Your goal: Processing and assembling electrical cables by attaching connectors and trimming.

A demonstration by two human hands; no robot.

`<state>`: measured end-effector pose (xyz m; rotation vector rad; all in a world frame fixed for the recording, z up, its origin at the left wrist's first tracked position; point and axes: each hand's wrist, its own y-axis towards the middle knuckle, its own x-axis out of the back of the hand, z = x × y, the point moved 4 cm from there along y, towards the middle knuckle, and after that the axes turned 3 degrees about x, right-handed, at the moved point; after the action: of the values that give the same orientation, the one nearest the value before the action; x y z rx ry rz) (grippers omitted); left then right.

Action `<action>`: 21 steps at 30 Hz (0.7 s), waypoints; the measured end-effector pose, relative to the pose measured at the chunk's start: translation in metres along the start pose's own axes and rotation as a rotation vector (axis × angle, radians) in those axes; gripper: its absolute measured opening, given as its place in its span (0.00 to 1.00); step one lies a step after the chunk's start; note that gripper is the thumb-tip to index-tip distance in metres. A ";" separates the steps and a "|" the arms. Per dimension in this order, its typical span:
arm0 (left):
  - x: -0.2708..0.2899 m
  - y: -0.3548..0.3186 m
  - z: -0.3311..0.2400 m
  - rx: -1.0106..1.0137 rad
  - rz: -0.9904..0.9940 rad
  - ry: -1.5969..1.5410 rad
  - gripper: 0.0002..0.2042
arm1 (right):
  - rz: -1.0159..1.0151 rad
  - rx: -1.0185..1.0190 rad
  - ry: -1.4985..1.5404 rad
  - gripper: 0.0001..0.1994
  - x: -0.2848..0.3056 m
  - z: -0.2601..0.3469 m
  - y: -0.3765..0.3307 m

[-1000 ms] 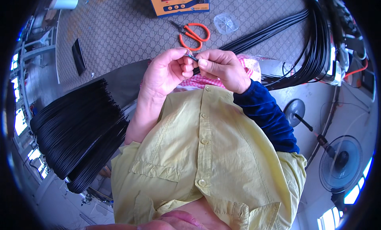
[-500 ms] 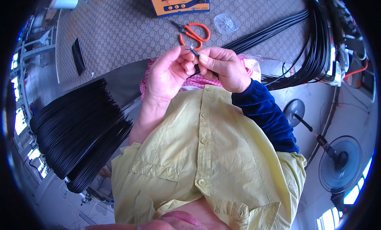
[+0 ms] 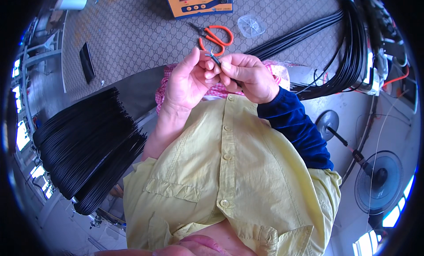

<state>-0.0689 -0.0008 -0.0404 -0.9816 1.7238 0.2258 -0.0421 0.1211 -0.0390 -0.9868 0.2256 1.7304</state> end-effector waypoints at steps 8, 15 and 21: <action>0.004 0.002 -0.002 0.064 0.020 0.011 0.12 | 0.036 -0.005 0.014 0.10 0.001 0.001 0.000; 0.001 0.001 0.000 -0.024 0.018 -0.028 0.07 | -0.066 0.056 -0.023 0.08 -0.002 0.001 0.001; -0.001 -0.008 -0.006 -0.256 -0.204 0.392 0.08 | -0.185 0.089 -0.128 0.08 -0.002 -0.001 -0.001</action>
<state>-0.0676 -0.0090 -0.0343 -1.4577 1.9598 0.1281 -0.0412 0.1200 -0.0381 -0.8038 0.1238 1.5935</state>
